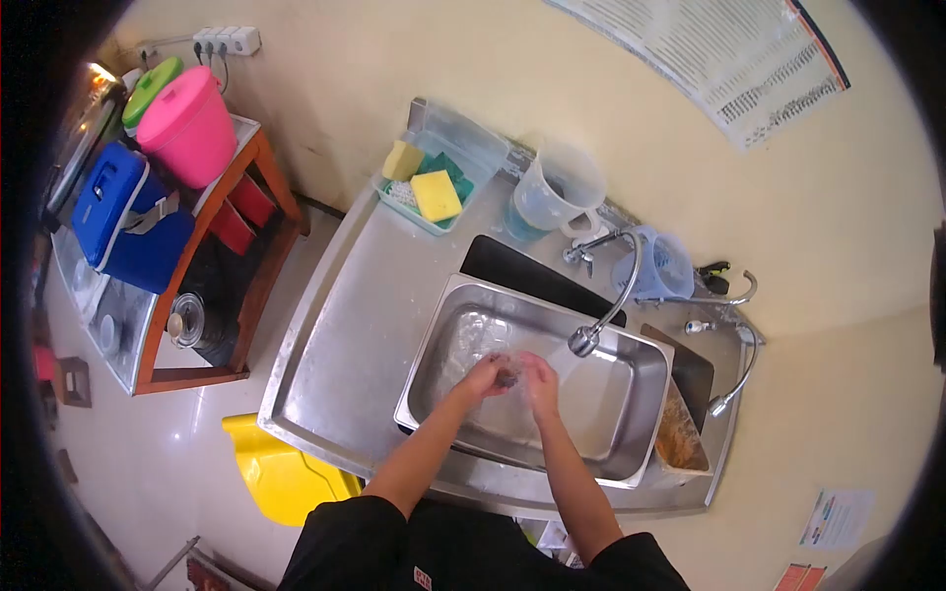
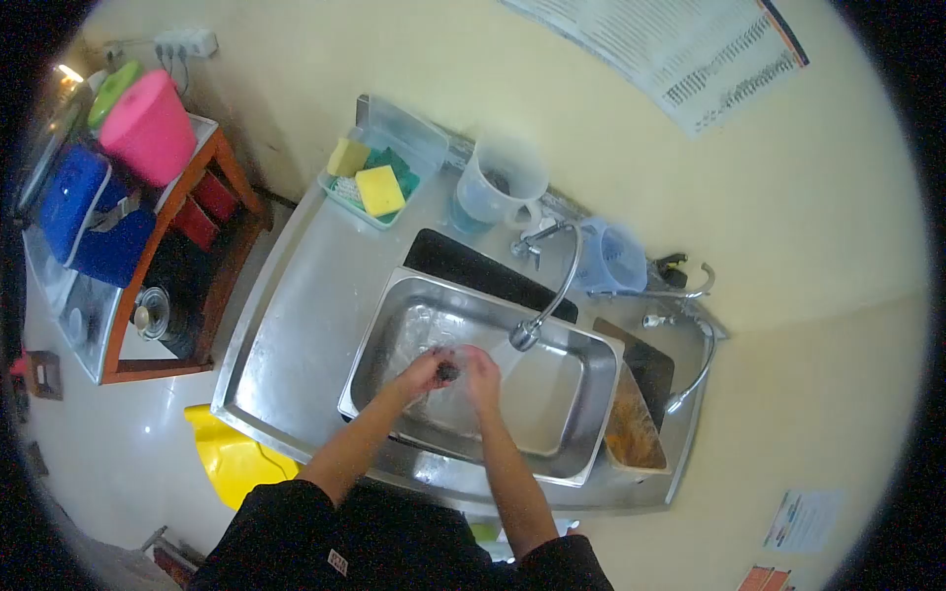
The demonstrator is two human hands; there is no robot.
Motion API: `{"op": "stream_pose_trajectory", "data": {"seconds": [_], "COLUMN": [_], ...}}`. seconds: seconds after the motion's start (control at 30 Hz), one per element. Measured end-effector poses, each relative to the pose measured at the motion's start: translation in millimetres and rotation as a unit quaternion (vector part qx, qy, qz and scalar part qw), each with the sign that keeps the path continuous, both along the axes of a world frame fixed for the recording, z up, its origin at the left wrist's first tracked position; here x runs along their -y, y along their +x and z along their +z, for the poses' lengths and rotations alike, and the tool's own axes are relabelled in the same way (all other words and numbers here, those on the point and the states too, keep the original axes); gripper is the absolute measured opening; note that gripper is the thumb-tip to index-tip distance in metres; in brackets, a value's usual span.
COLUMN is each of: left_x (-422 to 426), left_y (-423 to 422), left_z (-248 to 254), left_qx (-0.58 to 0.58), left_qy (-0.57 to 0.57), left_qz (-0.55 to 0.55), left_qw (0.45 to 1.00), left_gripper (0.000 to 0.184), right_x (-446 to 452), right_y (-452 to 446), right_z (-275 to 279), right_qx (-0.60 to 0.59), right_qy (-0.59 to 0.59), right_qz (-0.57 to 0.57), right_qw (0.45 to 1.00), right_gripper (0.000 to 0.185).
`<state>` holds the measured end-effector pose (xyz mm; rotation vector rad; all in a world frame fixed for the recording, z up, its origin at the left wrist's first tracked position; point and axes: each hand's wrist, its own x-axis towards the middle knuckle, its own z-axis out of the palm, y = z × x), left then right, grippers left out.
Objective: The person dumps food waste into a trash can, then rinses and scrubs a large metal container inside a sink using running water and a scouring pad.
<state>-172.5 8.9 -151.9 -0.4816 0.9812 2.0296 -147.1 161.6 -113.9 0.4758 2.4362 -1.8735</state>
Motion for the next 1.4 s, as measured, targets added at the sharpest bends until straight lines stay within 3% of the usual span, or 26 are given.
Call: {"op": "stream_pose_trajectory", "data": {"seconds": [0.1,0.2,0.27,0.33,0.37,0.47,0.53,0.67,0.73,0.83,0.97,1.1,1.17,1.23,1.27,1.37,1.4], "left_x": [-22,-47,-70,-91,-94,-98,-99,-67,-54,-42,-32,-20,-14,-1,2,-12,-13], "left_y": [-2,-4,-2,5,6,8,5,3,9,28,50,69,71,63,58,67,68], "left_z": [0,9,13,10,9,13,-7,20,17,5,-37,-57,-61,1,26,-30,-26], "left_qx": [-0.062,-0.071,-0.052,-0.025,-0.037,-0.063,-0.065,-0.111,-0.110,-0.114,-0.118,-0.240,-0.249,-0.187,-0.158,-0.347,-0.326], "left_qy": [-0.058,-0.068,-0.020,0.064,0.041,-0.010,-0.022,-0.101,-0.097,-0.087,-0.142,-0.261,-0.251,-0.260,-0.265,-0.333,-0.348], "left_qz": [-0.049,-0.103,-0.086,-0.018,-0.015,-0.012,-0.008,-0.091,-0.111,-0.098,-0.108,-0.126,-0.146,-0.165,-0.171,-0.082,-0.079], "left_qw": [0.995,0.990,0.995,0.997,0.998,0.998,0.998,0.984,0.983,0.985,0.977,0.926,0.924,0.933,0.936,0.873,0.875], "left_gripper": [0.031,0.027,0.025,0.024,0.024,0.024,0.025,0.039,0.050,0.058,0.041,0.053,0.057,0.049,0.045,0.038,0.034], "right_x": [-54,-69,-69,-85,-94,-123,-132,-157,-159,-157,-148,-145,-130,-131,-135,-156,-168], "right_y": [-4,-10,-18,-42,-56,-119,-156,-222,-242,-255,-260,-278,-270,-266,-264,-214,-191], "right_z": [-11,36,87,97,102,94,86,30,9,-1,21,31,38,34,37,61,74], "right_qx": [0.026,0.024,-0.074,-0.141,-0.175,-0.222,-0.146,-0.009,0.036,0.054,0.036,0.005,0.014,0.007,0.020,-0.089,-0.107], "right_qy": [-0.208,-0.163,0.065,0.095,0.109,0.324,0.299,0.424,0.358,0.069,-0.024,-0.104,-0.120,-0.136,-0.087,-0.055,0.053], "right_qz": [-0.216,-0.227,-0.180,-0.175,-0.174,-0.055,-0.022,0.064,0.095,0.049,-0.073,-0.107,-0.092,-0.073,-0.050,0.045,0.051], "right_qw": [0.954,0.960,0.979,0.970,0.963,0.918,0.943,0.904,0.928,0.995,0.996,0.989,0.988,0.988,0.995,0.994,0.992], "right_gripper": [0.020,0.017,0.021,0.023,0.024,0.021,0.018,0.031,0.039,0.055,0.040,0.029,0.025,0.026,0.028,0.032,0.029]}}
